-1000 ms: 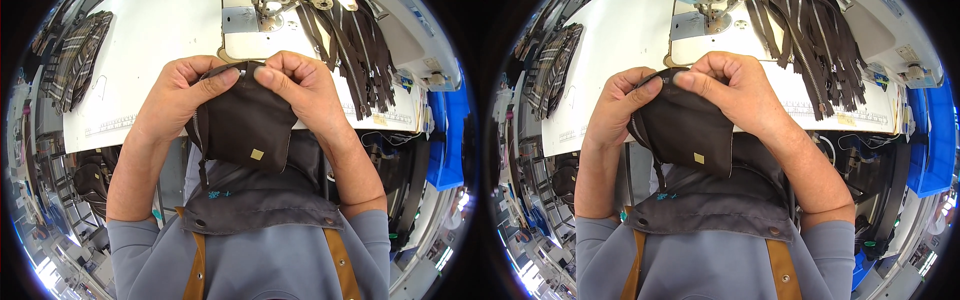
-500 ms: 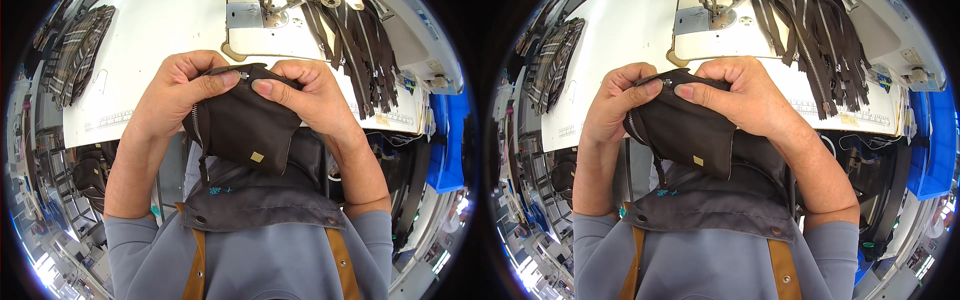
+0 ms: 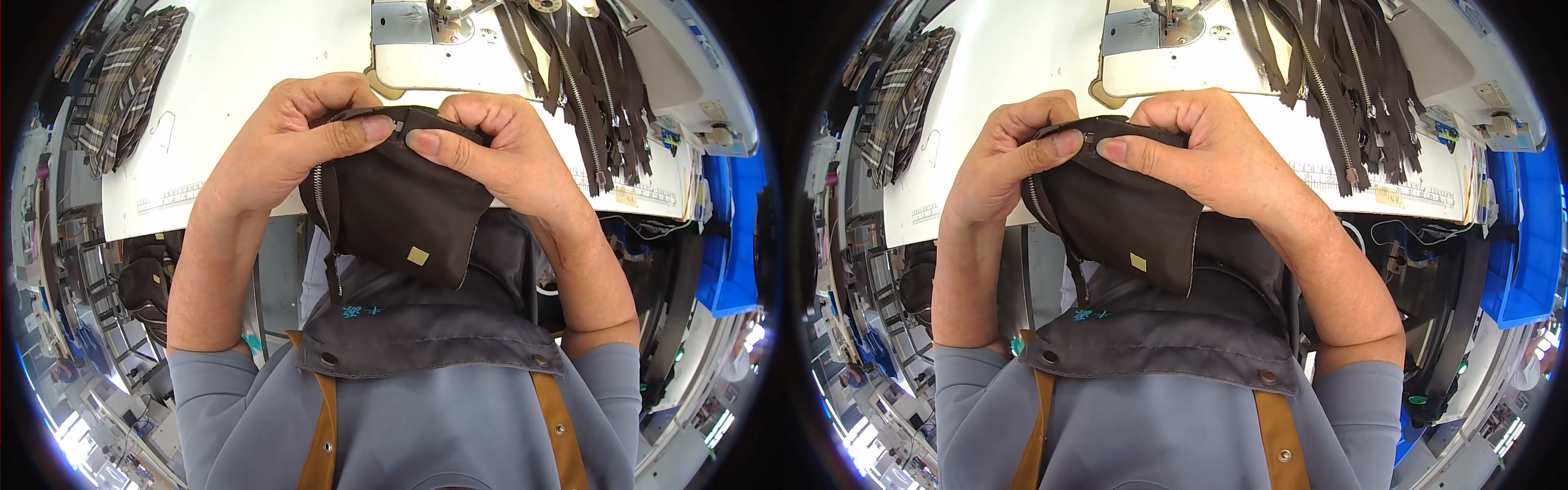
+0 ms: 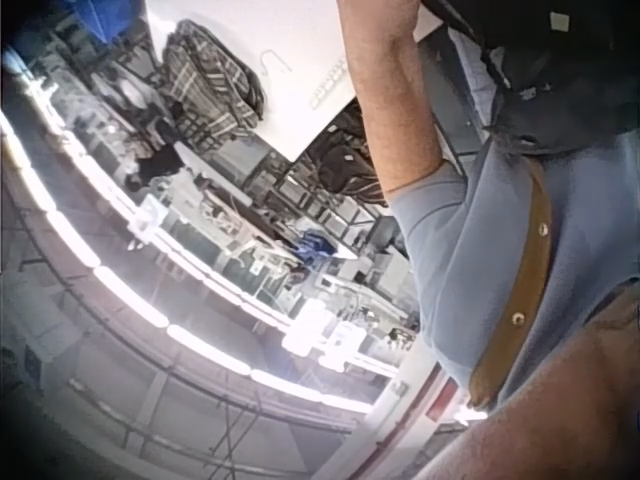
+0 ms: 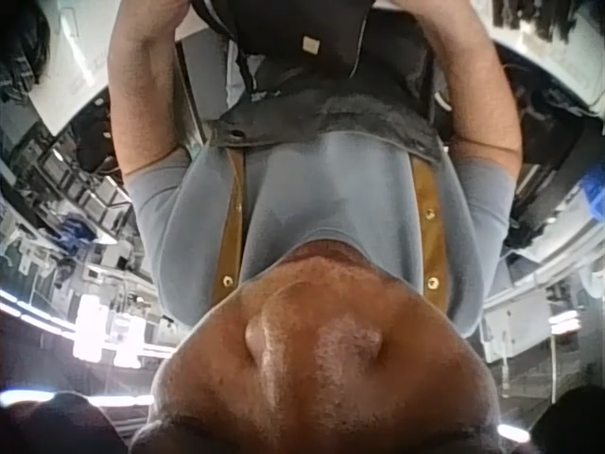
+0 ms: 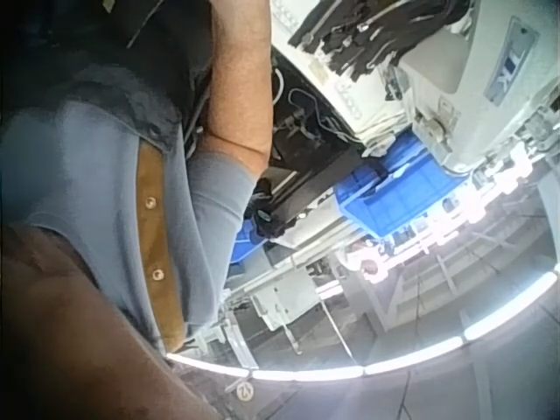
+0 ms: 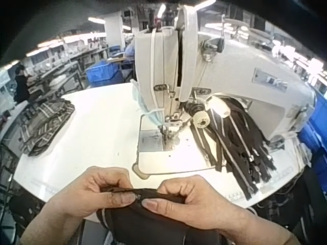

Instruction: Sew a zipper onto a plaid fabric pouch using an industrial sewing machine.

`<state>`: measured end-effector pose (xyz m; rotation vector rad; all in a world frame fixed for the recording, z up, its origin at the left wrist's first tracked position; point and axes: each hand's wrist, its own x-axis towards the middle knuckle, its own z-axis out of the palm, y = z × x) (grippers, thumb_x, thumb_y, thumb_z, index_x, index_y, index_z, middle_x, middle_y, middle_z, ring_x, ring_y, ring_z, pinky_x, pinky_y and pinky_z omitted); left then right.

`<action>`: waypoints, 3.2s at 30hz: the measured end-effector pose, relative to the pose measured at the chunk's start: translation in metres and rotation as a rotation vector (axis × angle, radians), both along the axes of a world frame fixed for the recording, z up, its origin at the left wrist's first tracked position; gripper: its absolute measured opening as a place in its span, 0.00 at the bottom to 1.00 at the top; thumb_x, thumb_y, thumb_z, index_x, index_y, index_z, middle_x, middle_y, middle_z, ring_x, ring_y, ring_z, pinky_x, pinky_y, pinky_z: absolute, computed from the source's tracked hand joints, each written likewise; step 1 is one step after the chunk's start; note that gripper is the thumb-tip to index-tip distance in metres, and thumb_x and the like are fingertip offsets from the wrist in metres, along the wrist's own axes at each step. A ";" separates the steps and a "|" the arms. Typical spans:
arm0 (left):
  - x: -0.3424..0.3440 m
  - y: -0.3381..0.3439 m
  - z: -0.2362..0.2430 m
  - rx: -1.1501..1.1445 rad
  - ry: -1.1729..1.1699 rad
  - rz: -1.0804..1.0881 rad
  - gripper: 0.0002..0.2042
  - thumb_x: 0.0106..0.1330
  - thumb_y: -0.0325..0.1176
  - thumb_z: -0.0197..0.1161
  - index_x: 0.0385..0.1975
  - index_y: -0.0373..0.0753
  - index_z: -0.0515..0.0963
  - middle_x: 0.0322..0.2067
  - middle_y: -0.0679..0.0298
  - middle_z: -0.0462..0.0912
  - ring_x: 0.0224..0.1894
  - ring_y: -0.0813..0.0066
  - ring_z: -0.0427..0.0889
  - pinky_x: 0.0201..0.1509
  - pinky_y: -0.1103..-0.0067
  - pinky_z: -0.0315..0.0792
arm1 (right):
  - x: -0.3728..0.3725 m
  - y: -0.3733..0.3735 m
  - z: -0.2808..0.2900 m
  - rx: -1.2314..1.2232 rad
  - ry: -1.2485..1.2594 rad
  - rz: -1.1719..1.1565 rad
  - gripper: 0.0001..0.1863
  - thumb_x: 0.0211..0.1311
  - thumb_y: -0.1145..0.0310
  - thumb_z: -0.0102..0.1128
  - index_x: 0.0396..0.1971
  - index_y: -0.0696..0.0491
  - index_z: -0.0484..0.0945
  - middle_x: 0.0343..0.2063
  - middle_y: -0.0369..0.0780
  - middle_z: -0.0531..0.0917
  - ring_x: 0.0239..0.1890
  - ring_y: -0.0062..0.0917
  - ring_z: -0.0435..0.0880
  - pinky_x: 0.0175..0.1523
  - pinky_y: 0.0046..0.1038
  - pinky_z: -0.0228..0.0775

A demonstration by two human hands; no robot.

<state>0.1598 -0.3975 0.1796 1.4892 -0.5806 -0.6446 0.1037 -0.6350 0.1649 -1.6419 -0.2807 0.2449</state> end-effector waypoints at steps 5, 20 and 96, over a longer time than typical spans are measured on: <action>0.001 -0.002 0.000 -0.023 -0.136 -0.009 0.04 0.68 0.28 0.67 0.33 0.36 0.80 0.34 0.73 0.76 0.37 0.87 0.71 0.42 0.85 0.65 | 0.000 0.006 -0.005 0.081 0.017 -0.060 0.10 0.66 0.65 0.70 0.34 0.56 0.83 0.18 0.24 0.73 0.23 0.06 0.65 0.28 0.16 0.57; -0.008 -0.008 -0.008 -0.032 0.083 0.132 0.09 0.72 0.33 0.61 0.38 0.33 0.82 0.39 0.66 0.84 0.41 0.84 0.79 0.50 0.84 0.72 | -0.002 0.007 -0.002 0.125 0.047 -0.089 0.09 0.67 0.68 0.68 0.40 0.59 0.86 0.26 0.29 0.83 0.29 0.07 0.75 0.35 0.14 0.67; 0.019 0.080 0.157 0.702 -0.752 0.487 0.11 0.60 0.26 0.71 0.41 0.31 0.85 0.33 0.60 0.89 0.36 0.77 0.84 0.44 0.79 0.77 | 0.037 0.105 0.019 0.431 -0.073 -0.150 0.10 0.66 0.62 0.70 0.35 0.55 0.85 0.26 0.29 0.82 0.28 0.10 0.78 0.39 0.18 0.75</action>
